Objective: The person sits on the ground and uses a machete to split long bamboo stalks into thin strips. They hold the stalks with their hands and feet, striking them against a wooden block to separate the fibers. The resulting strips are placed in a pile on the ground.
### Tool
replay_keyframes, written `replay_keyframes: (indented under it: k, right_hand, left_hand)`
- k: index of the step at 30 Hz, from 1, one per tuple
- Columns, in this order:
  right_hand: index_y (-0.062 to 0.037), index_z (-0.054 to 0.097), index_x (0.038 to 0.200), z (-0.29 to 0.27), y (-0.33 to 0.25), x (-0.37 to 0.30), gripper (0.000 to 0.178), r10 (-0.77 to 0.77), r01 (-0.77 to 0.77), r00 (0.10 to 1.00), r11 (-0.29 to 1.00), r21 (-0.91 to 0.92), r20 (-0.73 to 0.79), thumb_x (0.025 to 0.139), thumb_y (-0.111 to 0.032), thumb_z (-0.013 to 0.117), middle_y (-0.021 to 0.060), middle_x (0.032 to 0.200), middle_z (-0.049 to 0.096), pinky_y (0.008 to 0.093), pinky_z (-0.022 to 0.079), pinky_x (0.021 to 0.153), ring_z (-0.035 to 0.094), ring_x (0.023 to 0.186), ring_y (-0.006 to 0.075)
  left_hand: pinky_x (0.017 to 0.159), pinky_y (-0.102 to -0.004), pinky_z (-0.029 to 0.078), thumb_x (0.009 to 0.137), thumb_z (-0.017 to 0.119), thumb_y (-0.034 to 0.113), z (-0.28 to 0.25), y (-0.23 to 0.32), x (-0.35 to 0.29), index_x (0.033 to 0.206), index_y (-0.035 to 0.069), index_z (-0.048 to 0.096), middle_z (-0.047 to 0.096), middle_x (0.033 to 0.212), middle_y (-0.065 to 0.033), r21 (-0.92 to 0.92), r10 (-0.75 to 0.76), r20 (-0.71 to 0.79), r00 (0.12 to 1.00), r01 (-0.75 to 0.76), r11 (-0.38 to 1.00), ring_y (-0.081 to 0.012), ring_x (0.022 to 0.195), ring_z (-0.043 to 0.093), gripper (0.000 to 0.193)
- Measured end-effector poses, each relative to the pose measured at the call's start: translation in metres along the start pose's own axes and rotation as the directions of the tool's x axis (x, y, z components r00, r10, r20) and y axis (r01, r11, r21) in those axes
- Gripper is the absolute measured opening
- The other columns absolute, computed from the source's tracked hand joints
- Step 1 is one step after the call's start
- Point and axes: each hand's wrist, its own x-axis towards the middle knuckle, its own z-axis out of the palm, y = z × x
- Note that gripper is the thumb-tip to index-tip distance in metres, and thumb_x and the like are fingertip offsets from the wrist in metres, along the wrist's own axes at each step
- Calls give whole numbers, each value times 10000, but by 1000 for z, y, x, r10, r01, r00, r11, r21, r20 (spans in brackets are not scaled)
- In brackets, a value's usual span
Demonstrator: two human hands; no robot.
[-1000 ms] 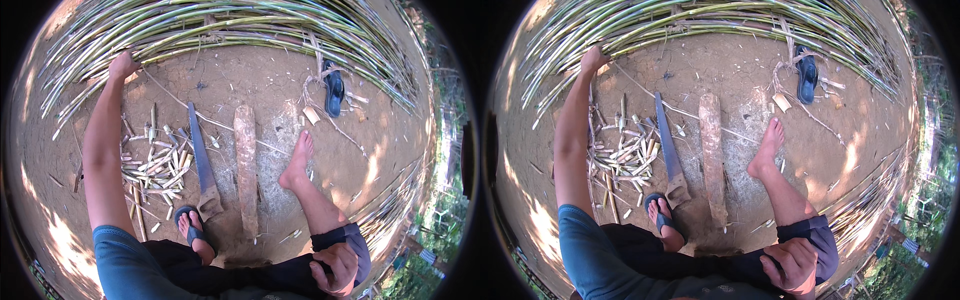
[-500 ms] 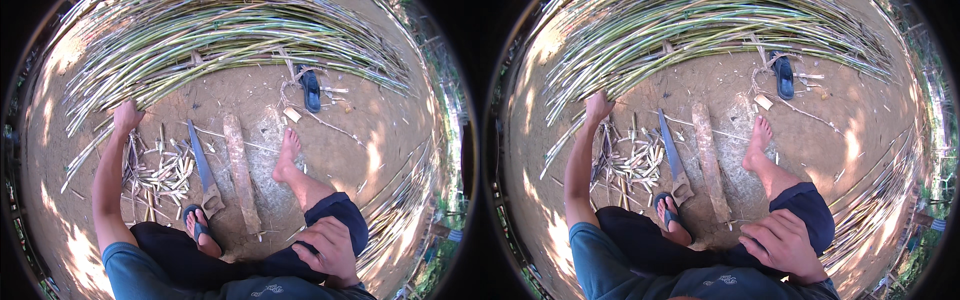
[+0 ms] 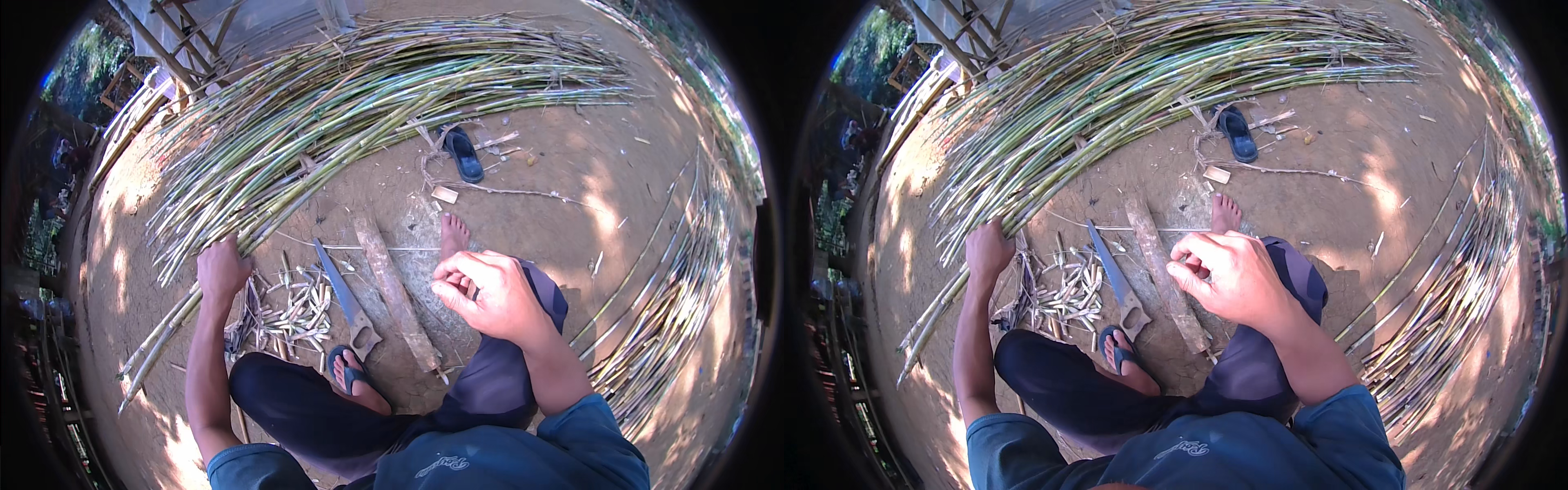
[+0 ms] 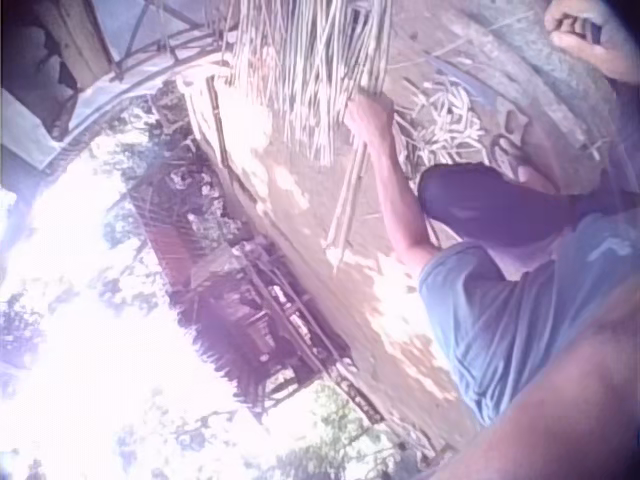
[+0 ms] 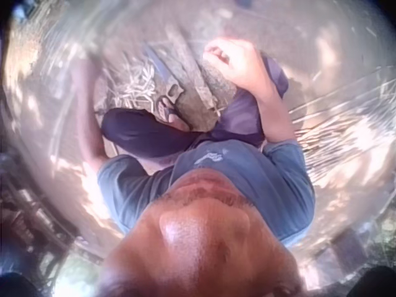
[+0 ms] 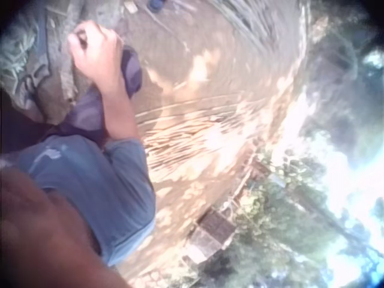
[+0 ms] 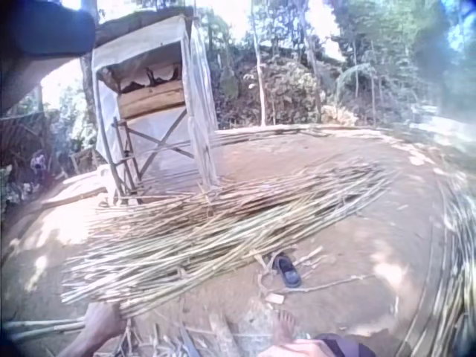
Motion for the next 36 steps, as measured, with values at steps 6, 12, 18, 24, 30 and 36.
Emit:
replay_keyframes:
  k: [6, 12, 18, 24, 30, 36]
  right_hand:
    - [34, 503, 1219, 1, 24, 50, 485, 392, -345, 920, 812, 471, -2, 897, -274, 694, 67, 824, 657, 240, 479, 663, 594, 693, 89]
    - [-48, 487, 1309, 29, 82, 177, 801, 866, -685, 492, 321, 654, 90, 824, -678, 587, 206, 1275, 512, 451, 438, 961, 497, 1185, 316]
    - [-47, 539, 1069, 62, 183, 209, 515, 759, -215, 569, -235, 948, 317, 878, -519, 611, 145, 961, 639, 442, 540, 792, 645, 866, 266]
    - [-92, 488, 1009, 122, 124, 158, 167, 713, 27, 671, -297, 954, 203, 980, -248, 540, -19, 647, 432, 215, 376, 436, 411, 505, 93]
    - [-44, 463, 968, 143, -34, 61, 218, 753, -25, 599, -323, 946, 273, 990, -255, 511, -23, 666, 392, 247, 396, 482, 376, 535, 86]
    - [-109, 442, 861, 188, -153, -20, 268, 533, -121, 811, -255, 959, 244, 971, -311, 581, -22, 662, 453, 258, 407, 472, 437, 549, 83]
  left_hand:
    - [708, -477, 541, 678, 638, 138, -30, 11, -44, 866, -21, 653, 667, 745, -244, -3, 13, -18, 1000, -13, 1000, -399, 716, 670, 246]
    - [690, -475, 542, 704, 652, 163, -68, 31, -111, 842, -15, 644, 658, 718, -250, -32, 10, -8, 1000, -10, 999, -390, 712, 679, 226]
    - [656, -498, 495, 687, 656, 162, -109, 3, -212, 766, 14, 568, 620, 651, -227, -33, -120, 115, 986, 124, 992, -421, 677, 639, 189]
    - [657, -500, 435, 597, 658, 73, -115, -66, -314, 748, 50, 505, 578, 629, -216, 59, -293, 196, 936, 287, 956, -439, 686, 588, 216]
    - [620, -517, 371, 680, 638, 100, -61, -162, -421, 909, 15, 618, 558, 643, -201, 105, -312, -225, 923, 341, 934, -433, 645, 533, 246]
    - [627, -513, 393, 673, 659, 111, 11, -179, -445, 893, 27, 613, 569, 671, -184, 115, -330, -500, 800, 439, 891, -414, 655, 545, 239]
